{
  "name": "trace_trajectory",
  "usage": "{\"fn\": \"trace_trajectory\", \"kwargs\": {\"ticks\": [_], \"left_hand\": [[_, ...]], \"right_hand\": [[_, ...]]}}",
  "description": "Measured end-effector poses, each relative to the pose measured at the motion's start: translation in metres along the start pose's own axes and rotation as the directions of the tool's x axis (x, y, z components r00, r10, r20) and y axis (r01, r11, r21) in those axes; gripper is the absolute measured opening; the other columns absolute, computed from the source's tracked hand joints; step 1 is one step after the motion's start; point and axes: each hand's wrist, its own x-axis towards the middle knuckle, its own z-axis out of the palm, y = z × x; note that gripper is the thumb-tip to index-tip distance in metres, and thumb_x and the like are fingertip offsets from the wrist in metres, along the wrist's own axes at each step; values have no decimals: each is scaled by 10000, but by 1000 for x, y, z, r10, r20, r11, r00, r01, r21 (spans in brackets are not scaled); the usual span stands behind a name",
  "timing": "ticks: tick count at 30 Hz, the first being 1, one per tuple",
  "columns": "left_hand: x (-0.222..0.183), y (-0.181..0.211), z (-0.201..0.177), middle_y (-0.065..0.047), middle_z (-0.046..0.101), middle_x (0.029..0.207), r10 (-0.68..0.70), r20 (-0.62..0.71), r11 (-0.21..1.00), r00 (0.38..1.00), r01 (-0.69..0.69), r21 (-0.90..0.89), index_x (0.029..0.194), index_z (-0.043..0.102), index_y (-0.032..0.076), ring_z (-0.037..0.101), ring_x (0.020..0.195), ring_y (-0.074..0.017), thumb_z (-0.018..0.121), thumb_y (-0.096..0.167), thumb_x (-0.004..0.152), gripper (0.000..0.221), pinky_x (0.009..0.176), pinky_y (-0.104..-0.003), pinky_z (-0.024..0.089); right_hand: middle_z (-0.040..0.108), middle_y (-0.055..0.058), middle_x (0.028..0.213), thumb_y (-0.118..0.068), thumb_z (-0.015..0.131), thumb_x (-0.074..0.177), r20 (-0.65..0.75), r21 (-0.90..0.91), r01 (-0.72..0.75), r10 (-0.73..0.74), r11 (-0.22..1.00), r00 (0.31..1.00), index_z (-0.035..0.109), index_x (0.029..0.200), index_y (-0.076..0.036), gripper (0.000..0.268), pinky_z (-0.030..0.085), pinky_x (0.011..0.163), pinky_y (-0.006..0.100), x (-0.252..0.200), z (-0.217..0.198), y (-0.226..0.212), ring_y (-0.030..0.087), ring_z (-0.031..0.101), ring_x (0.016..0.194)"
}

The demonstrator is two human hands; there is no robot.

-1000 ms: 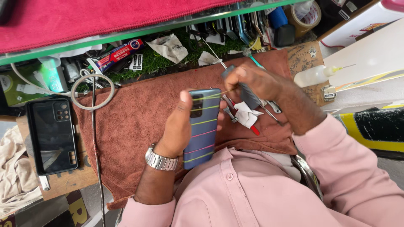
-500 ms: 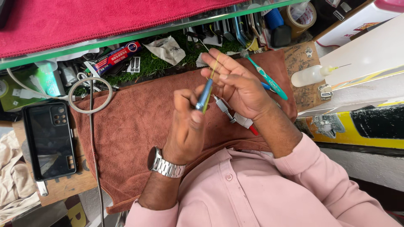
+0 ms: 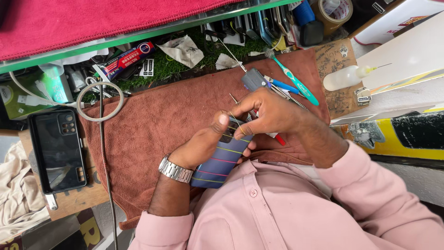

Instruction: The person repairs a smartphone by applying adhesive to the camera module and reattaching it to the back cover. They then apply adhesive to the phone's frame, align the back cover, and secure it using multiple rubber bands. Finally, they inspect the assembled device.

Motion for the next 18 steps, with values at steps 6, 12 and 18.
{"fn": "trace_trajectory", "kwargs": {"ticks": [6,12,18], "left_hand": [[11,-11,-18,-118,716,1079,-24,9,979,1000,22,200,1286,569,14,701,945,-176,308,585,1057,668,874,-340,599],[7,-9,-16,-104,729,1015,-135,-8,985,991,135,106,1266,592,-4,691,890,-185,313,562,1048,668,836,-358,582],[24,-27,-14,-134,701,1007,-55,91,976,994,34,213,1294,554,19,667,878,-185,318,548,1100,610,843,-331,581]], "right_hand": [[809,55,853,-136,844,717,81,-417,-21,61,909,995,816,1006,-76,296,583,667,289,15,-9,-41,124,749,743],[803,67,845,-137,831,744,159,-307,118,-72,944,985,803,957,-57,229,590,677,282,20,-7,-43,134,758,750],[787,59,772,-149,810,746,255,-451,-3,133,892,958,780,871,-47,164,571,636,287,23,-13,-41,128,731,677]]}}
